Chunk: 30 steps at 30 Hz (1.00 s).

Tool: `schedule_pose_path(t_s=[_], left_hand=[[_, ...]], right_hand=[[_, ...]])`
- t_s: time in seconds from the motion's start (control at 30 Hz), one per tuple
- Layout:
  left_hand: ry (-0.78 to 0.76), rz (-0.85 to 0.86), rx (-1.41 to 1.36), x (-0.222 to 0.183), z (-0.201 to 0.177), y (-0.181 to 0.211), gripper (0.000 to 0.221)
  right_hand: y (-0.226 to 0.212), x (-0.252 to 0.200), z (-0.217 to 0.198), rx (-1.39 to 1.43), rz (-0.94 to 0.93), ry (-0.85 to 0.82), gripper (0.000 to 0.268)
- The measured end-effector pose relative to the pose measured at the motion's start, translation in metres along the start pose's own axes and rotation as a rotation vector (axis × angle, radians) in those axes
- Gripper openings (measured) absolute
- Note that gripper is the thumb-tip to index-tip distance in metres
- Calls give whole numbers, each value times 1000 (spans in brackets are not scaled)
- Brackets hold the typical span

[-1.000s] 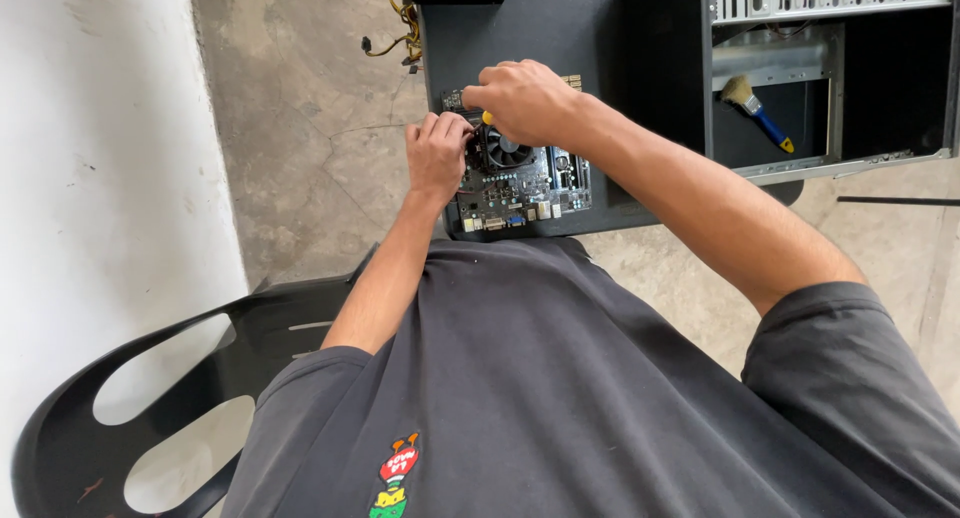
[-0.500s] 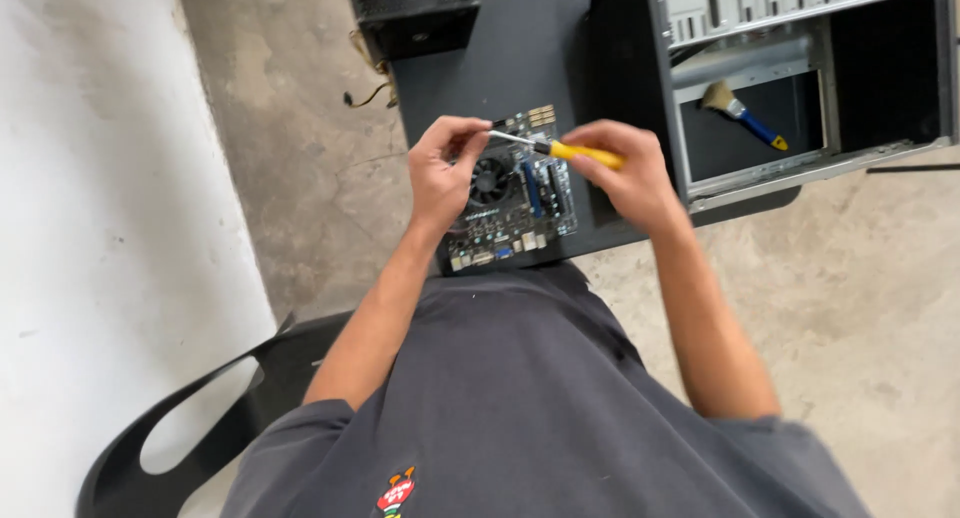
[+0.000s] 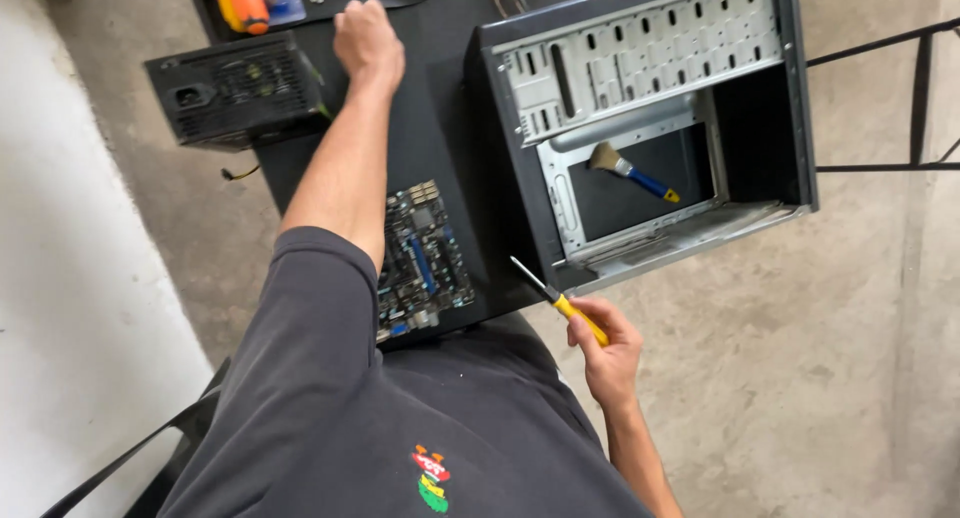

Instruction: Removing a motherboard from a computer case, cleaning the case interior with a brush, and inspecting the motherboard components.

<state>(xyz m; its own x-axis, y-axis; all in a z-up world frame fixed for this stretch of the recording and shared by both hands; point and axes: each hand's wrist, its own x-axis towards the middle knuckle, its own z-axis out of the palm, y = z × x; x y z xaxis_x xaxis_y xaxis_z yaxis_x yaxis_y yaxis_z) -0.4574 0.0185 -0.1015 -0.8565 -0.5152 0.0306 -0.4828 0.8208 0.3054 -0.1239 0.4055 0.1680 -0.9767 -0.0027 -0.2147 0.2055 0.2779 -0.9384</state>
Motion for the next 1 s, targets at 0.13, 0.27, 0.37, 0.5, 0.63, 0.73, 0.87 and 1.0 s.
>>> schedule_pose_path(t_s=[0.13, 0.27, 0.37, 0.5, 0.63, 0.73, 0.87, 1.0], left_hand=[[139, 91, 334, 2, 30, -11, 29], [33, 130, 295, -5, 9, -7, 42], [21, 108, 234, -7, 8, -9, 35], [-9, 2, 53, -29, -29, 6, 35], [197, 221, -276, -130, -151, 33, 12], [145, 318, -741, -221, -211, 21, 9], [-288, 372, -1182, -308, -268, -25, 16], [-192, 424, -1041, -349, -267, -107, 15]], right_hand=[[12, 15, -27, -3, 61, 51, 17], [9, 31, -31, -29, 56, 35, 16], [6, 36, -29, -41, 3, 3, 15], [-5, 36, -21, -49, -56, 20, 21], [-37, 42, 3, -81, -145, -22, 24], [-65, 45, 32, -189, -306, -84, 26], [-82, 46, 85, -353, -417, -270, 27], [-82, 44, 152, -405, -655, -573, 28]])
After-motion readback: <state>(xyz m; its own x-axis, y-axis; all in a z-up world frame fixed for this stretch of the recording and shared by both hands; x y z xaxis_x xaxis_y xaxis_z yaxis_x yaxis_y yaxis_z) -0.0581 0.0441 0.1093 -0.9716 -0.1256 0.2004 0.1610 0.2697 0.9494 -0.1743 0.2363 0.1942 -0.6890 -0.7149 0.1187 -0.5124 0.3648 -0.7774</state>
